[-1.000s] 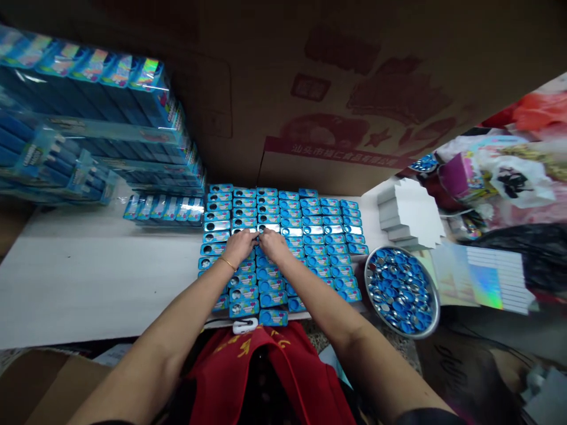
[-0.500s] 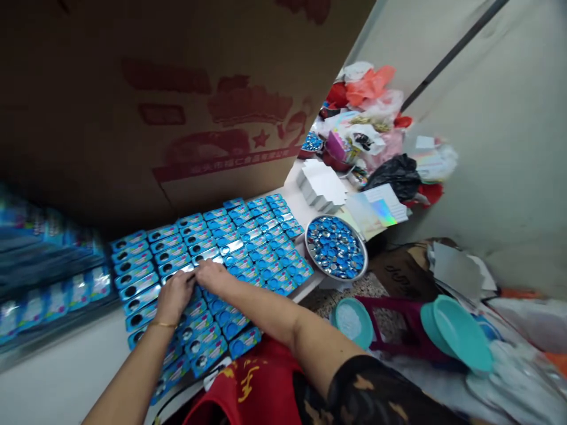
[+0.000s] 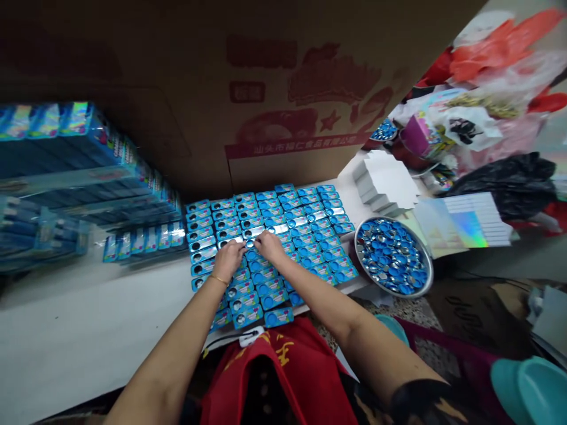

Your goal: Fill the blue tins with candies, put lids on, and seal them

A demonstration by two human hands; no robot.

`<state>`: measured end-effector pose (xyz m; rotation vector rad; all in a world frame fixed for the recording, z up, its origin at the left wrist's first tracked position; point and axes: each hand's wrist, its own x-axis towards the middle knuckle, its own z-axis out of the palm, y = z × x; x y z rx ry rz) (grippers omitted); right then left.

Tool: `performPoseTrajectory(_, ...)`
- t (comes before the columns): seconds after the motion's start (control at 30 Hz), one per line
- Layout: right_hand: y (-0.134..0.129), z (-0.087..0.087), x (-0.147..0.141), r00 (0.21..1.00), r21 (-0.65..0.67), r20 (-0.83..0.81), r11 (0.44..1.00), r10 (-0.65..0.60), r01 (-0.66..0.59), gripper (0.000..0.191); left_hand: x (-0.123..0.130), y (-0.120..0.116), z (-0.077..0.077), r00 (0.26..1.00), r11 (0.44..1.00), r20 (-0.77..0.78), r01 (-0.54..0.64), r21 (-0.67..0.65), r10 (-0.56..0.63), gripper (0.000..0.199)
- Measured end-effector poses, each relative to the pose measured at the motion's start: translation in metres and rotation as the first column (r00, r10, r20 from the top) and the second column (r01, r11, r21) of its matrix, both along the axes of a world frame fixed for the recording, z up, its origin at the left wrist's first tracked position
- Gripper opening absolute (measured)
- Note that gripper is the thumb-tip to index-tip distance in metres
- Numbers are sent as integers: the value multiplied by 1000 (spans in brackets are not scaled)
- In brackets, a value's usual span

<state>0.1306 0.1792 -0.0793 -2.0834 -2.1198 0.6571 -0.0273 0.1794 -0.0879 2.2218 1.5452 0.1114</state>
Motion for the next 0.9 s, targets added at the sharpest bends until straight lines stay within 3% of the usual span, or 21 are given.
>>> performPoseTrajectory(0.1,6,3,-11,998,-86,21,995,-52,54,21,0,-1,-1,1000,1000,-22,2,1,-2,35)
performPoseTrajectory(0.33,18,4,-26,990,-135,72,982,-120,129,21,1,-1,-4,1000,999,4,-29,40,28,33)
performPoseTrajectory(0.57,13,8,-20,996,-146,71,988,-47,57,25,1,0,-5,999,999,19,-41,28,40,34)
performPoseTrajectory(0.77,9,14,-23,985,-84,75,986,153,-147,27,0,1,-3,998,999,47,-32,6,32,32)
performPoseTrajectory(0.9,14,13,-28,975,-94,112,979,191,-181,37,-1,2,-1,999,1000,45,-21,9,20,31)
